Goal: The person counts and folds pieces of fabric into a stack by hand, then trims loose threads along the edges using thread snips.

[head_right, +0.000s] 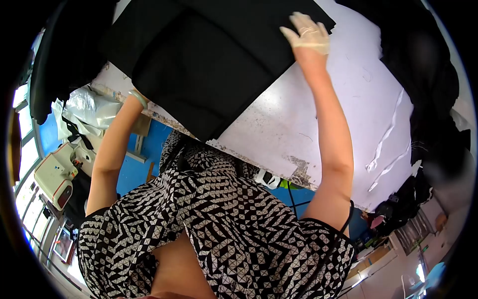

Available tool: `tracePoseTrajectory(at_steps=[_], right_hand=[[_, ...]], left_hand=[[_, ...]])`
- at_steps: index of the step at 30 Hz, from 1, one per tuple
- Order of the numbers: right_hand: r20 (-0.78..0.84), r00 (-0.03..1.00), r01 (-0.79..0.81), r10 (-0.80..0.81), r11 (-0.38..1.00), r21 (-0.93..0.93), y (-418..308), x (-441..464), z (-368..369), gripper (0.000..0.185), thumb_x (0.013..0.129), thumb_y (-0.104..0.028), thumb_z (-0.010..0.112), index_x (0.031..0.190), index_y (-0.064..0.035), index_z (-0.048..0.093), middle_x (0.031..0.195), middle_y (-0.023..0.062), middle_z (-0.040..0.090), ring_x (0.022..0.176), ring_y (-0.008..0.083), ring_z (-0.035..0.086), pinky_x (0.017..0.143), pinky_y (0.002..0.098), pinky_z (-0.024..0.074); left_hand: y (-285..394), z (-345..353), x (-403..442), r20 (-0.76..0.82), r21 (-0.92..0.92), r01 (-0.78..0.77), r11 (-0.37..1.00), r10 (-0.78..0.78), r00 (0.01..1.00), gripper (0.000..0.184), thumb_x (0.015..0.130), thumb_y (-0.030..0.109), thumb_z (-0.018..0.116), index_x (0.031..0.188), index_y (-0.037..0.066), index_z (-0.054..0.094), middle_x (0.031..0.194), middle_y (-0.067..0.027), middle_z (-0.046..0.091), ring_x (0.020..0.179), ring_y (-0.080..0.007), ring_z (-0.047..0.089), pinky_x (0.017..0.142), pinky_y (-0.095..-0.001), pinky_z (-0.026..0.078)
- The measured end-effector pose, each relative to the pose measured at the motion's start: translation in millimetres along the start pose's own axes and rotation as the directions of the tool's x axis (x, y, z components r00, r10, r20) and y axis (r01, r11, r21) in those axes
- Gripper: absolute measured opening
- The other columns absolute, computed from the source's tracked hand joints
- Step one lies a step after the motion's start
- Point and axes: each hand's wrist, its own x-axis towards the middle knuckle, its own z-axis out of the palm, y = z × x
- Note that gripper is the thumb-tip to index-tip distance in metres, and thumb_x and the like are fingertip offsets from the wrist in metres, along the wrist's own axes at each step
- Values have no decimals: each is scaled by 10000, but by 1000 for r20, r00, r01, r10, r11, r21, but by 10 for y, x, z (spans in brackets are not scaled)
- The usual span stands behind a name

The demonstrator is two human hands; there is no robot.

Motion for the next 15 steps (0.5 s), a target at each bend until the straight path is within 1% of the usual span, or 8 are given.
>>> tracePoseTrajectory(at_steps=[2, 4, 5, 8, 10, 12, 14, 15], right_hand=[[220, 965, -91, 146, 966, -241, 378, -199, 331, 484, 968, -428, 570, 1323, -105, 630, 1417, 30, 585, 1361, 203, 484, 1168, 457, 297], [269, 956, -38, 116, 959, -281, 313, -237, 333, 447, 979, -393, 563, 1318, -111, 635, 1431, 27, 573, 1359, 190, 487, 1166, 444, 301], [267, 957, -35, 110, 961, -273, 326, -247, 328, 434, 978, -381, 567, 1311, -113, 641, 1422, 27, 581, 1355, 187, 491, 1167, 441, 302], [234, 966, -55, 110, 971, -231, 317, -212, 372, 394, 978, -348, 574, 1285, -117, 661, 1393, 23, 606, 1330, 182, 515, 1169, 434, 300], [215, 966, -97, 141, 975, -201, 336, -224, 407, 367, 980, -328, 574, 1261, -116, 677, 1369, 16, 624, 1296, 179, 550, 1173, 432, 295], [177, 976, -102, 126, 985, -138, 378, -218, 430, 313, 971, -283, 595, 1204, -100, 696, 1330, 25, 648, 1235, 191, 594, 1152, 444, 330], [105, 991, -84, 84, 996, -10, 231, -170, 280, 230, 941, -211, 634, 1119, -88, 710, 1270, 36, 676, 1159, 204, 636, 1111, 461, 383], [42, 998, -49, 46, 995, 88, -17, -88, 86, 175, 916, -162, 661, 1063, -84, 715, 1231, 43, 691, 1113, 212, 656, 1081, 472, 419]], left_hand=[[-77, -105, 99, 67, -597, 375, 709, -422, 904, 622, 994, 308, 540, 1467, -63, 385, 1417, -235, 514, 1329, -290, 505, 1132, -344, 386], [527, -828, 496, 13, -157, 590, 792, -596, 803, 685, 984, 371, 561, 1471, -71, 371, 1383, -279, 516, 1253, -277, 560, 1085, -357, 427], [946, -1053, 664, -110, 647, 439, 623, -494, 862, 692, 975, 360, 595, 1467, -73, 375, 1365, -293, 518, 1214, -268, 584, 1057, -366, 447], [451, -1369, 587, -581, 95, 382, 919, -261, 771, 635, 950, 269, 647, 1423, -90, 420, 1282, -283, 564, 1131, -279, 618, 993, -393, 480], [514, -1419, 588, -689, 226, 299, 927, -65, 722, 521, 936, 189, 665, 1355, -69, 495, 1238, -245, 588, 1106, -301, 624, 970, -402, 488], [1138, -1201, 573, -488, 175, 33, 984, 57, 871, 229, 935, 118, 635, 1153, 55, 660, 1131, -142, 649, 1068, -298, 629, 955, -395, 488], [1675, -861, 449, 35, -76, -81, 994, 83, 996, 239, 942, 155, 647, 1154, 47, 671, 1200, -137, 648, 1075, -263, 650, 954, -379, 505], [1735, -657, 475, 130, 38, -355, 934, 348, 929, 282, 924, 177, 668, 1166, 33, 659, 1241, -162, 633, 1100, -297, 641, 967, -405, 499]])
